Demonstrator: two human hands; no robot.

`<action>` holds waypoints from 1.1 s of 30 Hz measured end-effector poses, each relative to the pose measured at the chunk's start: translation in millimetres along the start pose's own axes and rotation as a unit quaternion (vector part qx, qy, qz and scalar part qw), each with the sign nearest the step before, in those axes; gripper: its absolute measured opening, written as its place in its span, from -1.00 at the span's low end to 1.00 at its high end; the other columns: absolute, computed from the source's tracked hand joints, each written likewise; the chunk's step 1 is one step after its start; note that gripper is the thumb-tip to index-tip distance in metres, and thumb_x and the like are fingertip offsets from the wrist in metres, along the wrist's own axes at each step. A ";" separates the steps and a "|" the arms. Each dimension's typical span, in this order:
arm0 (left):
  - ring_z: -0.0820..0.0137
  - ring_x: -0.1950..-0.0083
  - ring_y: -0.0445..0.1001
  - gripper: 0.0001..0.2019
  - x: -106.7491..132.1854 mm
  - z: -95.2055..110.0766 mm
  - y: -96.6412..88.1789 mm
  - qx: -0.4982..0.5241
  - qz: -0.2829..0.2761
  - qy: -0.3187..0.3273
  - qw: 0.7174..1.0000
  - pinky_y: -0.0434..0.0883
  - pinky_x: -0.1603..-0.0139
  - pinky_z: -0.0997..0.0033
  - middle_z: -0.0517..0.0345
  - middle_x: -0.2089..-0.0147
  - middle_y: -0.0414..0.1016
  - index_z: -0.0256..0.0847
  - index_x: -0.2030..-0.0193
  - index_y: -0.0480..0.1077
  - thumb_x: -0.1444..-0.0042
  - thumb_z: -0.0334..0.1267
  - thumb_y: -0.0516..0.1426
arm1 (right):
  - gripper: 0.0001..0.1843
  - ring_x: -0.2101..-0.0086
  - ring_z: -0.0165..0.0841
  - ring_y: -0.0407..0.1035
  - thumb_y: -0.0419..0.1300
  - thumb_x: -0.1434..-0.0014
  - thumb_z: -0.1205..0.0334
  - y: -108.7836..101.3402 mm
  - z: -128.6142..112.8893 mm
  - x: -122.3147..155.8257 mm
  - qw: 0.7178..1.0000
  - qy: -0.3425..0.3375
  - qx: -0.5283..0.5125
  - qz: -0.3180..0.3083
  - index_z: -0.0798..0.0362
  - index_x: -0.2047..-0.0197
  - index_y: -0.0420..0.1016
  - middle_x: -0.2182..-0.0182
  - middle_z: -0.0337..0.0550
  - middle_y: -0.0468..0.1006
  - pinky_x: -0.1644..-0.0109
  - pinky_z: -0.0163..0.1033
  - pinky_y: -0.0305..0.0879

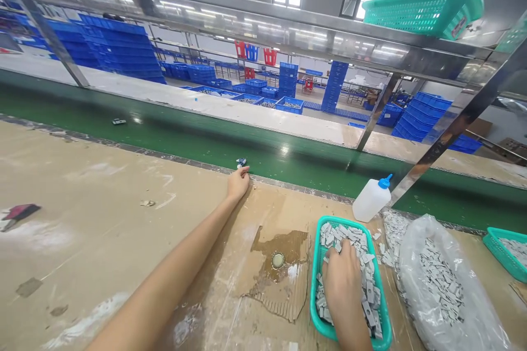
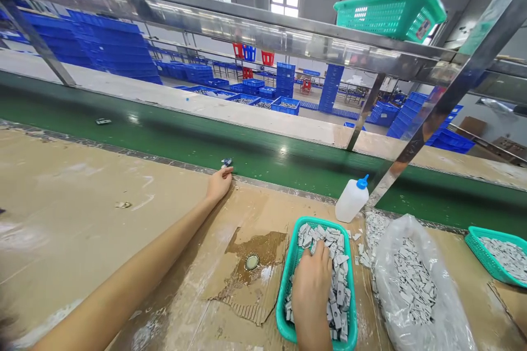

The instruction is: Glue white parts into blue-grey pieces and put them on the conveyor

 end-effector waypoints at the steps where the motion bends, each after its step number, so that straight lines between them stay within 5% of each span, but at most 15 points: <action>1: 0.23 -0.15 0.52 -0.62 0.6 0.1 0.0 -0.011 -0.007 0.003 1.000 0.36 -0.27 0.28 -0.18 -0.12 0.55 -0.43 -0.12 0.47 -0.18 -0.53 0.05 | -0.62 -0.06 0.01 0.38 0.00 -0.25 0.47 0.0 0.2 -0.1 1.000 0.000 -0.005 -0.004 0.13 0.10 0.64 -0.05 0.20 0.48 -0.08 -0.06 0.31; 8: 0.21 -0.25 0.41 -0.89 5.6 6.7 9.3 -0.045 -0.069 0.042 0.996 0.27 -0.34 -0.01 -0.04 -0.04 0.57 -0.30 0.19 0.54 -0.24 -0.34 0.18 | -0.64 -0.03 0.01 0.38 0.01 -0.24 0.43 -0.5 -1.3 -1.7 1.000 0.001 0.006 0.003 0.18 0.06 0.60 -0.02 0.24 0.47 -0.07 -0.05 0.30; 14: 0.27 -0.06 0.51 -0.79 10.6 1.8 3.7 -0.034 -0.061 0.019 0.997 0.43 -0.17 0.07 0.00 0.00 0.54 -0.29 0.11 0.49 -0.32 -0.18 0.14 | -0.66 0.09 0.03 0.43 0.05 -0.19 0.41 18.0 5.1 -1.4 0.997 -0.064 0.032 0.017 0.08 0.13 0.63 0.06 0.21 0.51 0.08 -0.03 0.31; 21: 0.31 0.02 0.53 -0.77 12.4 -5.3 0.3 -0.004 -0.056 0.015 0.998 0.49 -0.08 0.13 0.02 0.05 0.55 -0.30 0.10 0.49 -0.32 -0.16 0.13 | -0.74 0.11 0.11 0.39 0.08 -0.15 0.26 37.4 14.2 -6.4 0.990 -0.093 -0.016 0.102 0.14 0.27 0.60 0.06 0.30 0.45 0.10 0.04 0.31; 28: 0.35 0.13 0.56 -0.78 15.4 -5.3 -2.0 0.034 -0.051 0.009 0.998 0.46 -0.03 0.31 0.05 0.17 0.63 -0.28 0.18 0.58 -0.21 -0.44 0.09 | -0.72 0.11 0.07 0.35 0.05 -0.09 0.16 19.6 17.6 -9.6 0.975 -0.064 -0.184 0.112 0.12 0.34 0.53 0.19 0.23 0.44 -0.05 0.09 0.24; 33: 0.26 0.14 0.56 -0.65 10.5 -9.3 1.3 0.075 -0.026 -0.009 0.997 0.45 0.01 0.38 0.04 0.16 0.65 -0.27 0.18 0.63 -0.05 -0.44 0.02 | -0.76 0.09 0.08 0.36 0.12 -0.02 0.05 5.0 21.0 -11.9 0.925 -0.003 -0.376 0.056 0.03 0.40 0.47 0.30 0.12 0.51 -0.10 0.15 0.17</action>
Point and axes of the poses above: each hand's wrist, its own x-axis away from the middle knuckle, its own y-axis out of the palm, z = x × y, the point moved 6 cm from there along -x, towards the middle knuckle
